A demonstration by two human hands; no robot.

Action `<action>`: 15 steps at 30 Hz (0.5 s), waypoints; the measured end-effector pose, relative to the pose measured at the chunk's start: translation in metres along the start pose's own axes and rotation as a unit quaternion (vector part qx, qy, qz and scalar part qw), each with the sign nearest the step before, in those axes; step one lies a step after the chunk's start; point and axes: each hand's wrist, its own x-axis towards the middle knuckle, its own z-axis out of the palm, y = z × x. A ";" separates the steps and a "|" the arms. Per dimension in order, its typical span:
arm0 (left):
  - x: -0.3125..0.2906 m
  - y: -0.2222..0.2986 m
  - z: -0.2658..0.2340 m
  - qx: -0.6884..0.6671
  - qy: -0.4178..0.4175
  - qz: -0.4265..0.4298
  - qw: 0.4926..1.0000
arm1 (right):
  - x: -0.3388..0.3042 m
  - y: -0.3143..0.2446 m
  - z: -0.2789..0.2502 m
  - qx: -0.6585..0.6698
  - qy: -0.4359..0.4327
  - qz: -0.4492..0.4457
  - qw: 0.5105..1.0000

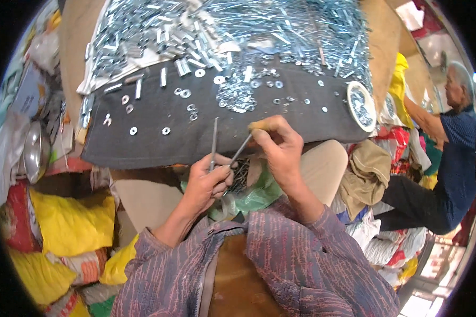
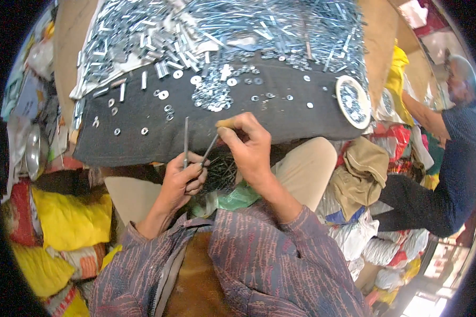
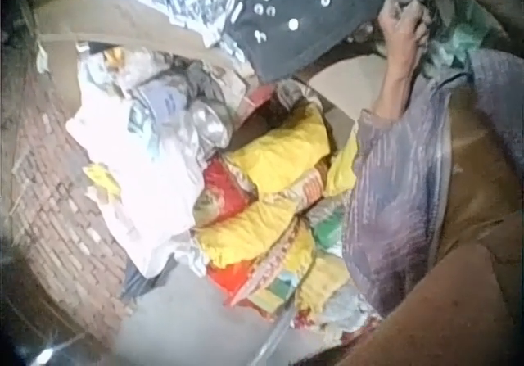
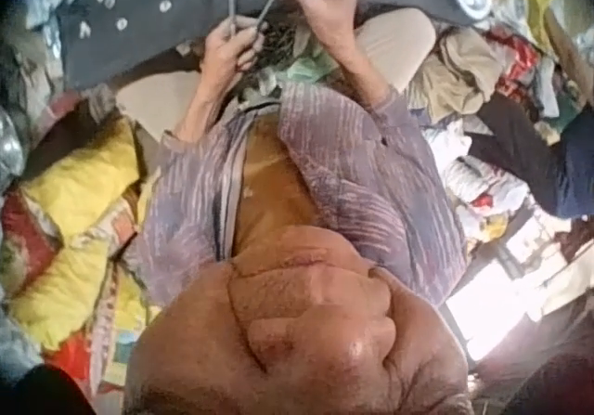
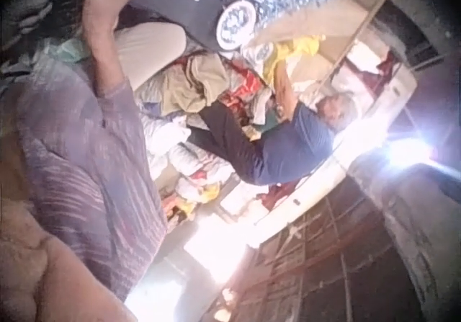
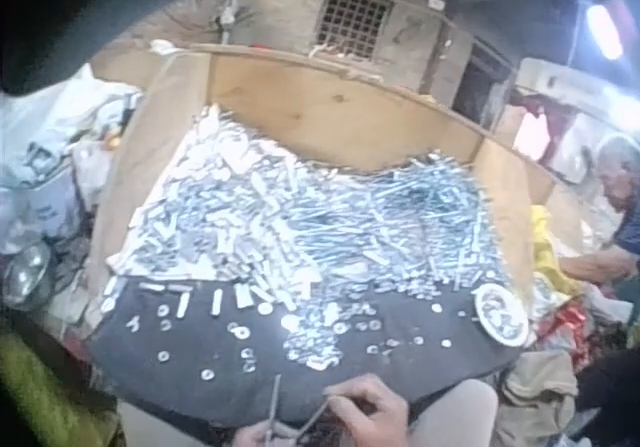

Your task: The person assembles fasteners by picking up metal bolts, sliding washers and sleeves onto them, and threading nuts onto the bolts by hand.

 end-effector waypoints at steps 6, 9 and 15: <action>-0.003 0.001 -0.006 -0.046 -0.041 -0.010 0.998 | -0.018 0.005 -0.002 -0.183 -0.036 -0.212 0.959; -0.005 0.006 -0.004 0.089 -0.010 0.056 0.994 | -0.003 0.004 -0.007 -0.209 -0.100 -0.333 0.914; -0.009 -0.001 -0.005 0.221 -0.001 0.152 0.963 | 0.072 0.021 -0.038 -0.398 0.029 -0.162 0.903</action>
